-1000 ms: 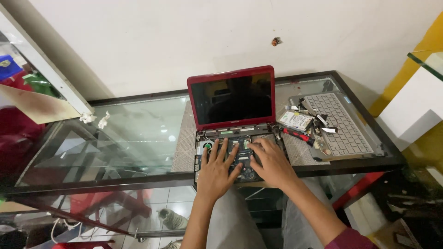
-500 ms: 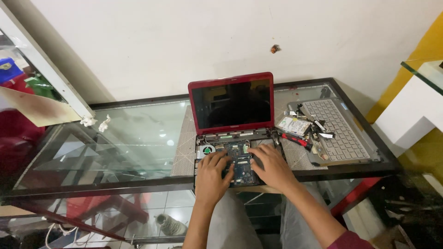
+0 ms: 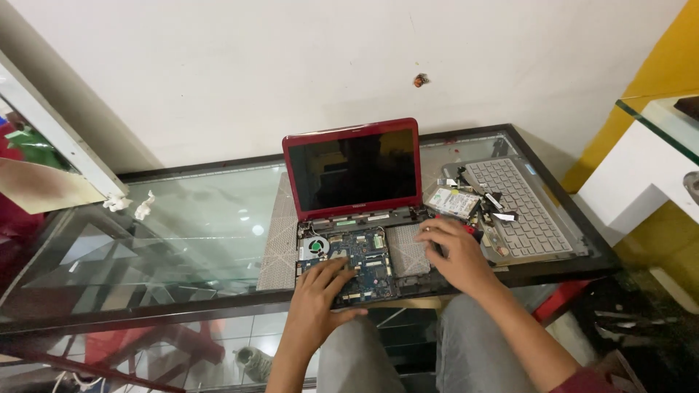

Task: A person is reassembling a laptop, installing a hard drive and using a screwdriver to secure internal components.

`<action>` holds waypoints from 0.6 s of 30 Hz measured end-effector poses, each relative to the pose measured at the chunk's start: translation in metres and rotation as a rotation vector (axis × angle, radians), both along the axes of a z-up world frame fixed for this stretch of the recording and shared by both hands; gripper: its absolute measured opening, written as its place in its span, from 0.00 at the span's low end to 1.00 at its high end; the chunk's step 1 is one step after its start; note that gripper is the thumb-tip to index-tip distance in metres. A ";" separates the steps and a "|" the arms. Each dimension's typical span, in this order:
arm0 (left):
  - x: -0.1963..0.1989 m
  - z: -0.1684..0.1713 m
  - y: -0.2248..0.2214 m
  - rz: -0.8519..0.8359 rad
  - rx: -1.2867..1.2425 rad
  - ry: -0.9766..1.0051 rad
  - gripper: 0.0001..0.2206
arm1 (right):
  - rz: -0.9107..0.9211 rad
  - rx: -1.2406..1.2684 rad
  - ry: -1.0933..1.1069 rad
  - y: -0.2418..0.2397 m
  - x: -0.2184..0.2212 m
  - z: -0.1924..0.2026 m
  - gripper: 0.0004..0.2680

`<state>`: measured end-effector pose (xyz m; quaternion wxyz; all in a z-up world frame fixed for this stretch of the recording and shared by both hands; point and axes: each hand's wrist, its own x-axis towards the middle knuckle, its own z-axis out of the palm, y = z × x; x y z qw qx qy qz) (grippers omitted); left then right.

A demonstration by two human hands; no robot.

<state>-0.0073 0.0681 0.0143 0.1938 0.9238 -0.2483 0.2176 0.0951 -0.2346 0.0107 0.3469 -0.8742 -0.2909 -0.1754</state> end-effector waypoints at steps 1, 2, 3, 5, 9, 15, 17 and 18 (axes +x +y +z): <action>0.001 -0.004 0.002 -0.008 -0.005 -0.026 0.32 | -0.069 -0.002 -0.016 -0.005 0.001 0.002 0.07; 0.001 -0.009 0.005 -0.014 -0.008 -0.053 0.31 | -0.137 -0.003 -0.032 -0.010 0.003 0.003 0.06; 0.002 -0.008 0.004 -0.016 -0.008 -0.053 0.31 | -0.139 -0.003 -0.032 -0.017 0.007 0.007 0.06; 0.000 -0.008 0.003 -0.026 -0.076 -0.106 0.26 | -0.153 0.113 -0.080 -0.033 0.011 0.011 0.08; 0.002 -0.008 0.004 -0.007 -0.086 -0.102 0.24 | -0.192 0.233 0.175 -0.067 0.019 0.027 0.10; 0.009 -0.007 0.011 -0.077 -0.127 -0.047 0.28 | -0.258 -0.104 0.235 -0.095 0.030 0.000 0.10; 0.010 -0.008 0.013 -0.060 -0.113 -0.046 0.29 | -0.281 -0.176 0.271 -0.085 0.021 0.009 0.13; 0.010 -0.006 0.012 -0.057 -0.111 -0.046 0.29 | -0.277 -0.174 0.271 -0.083 0.020 0.006 0.13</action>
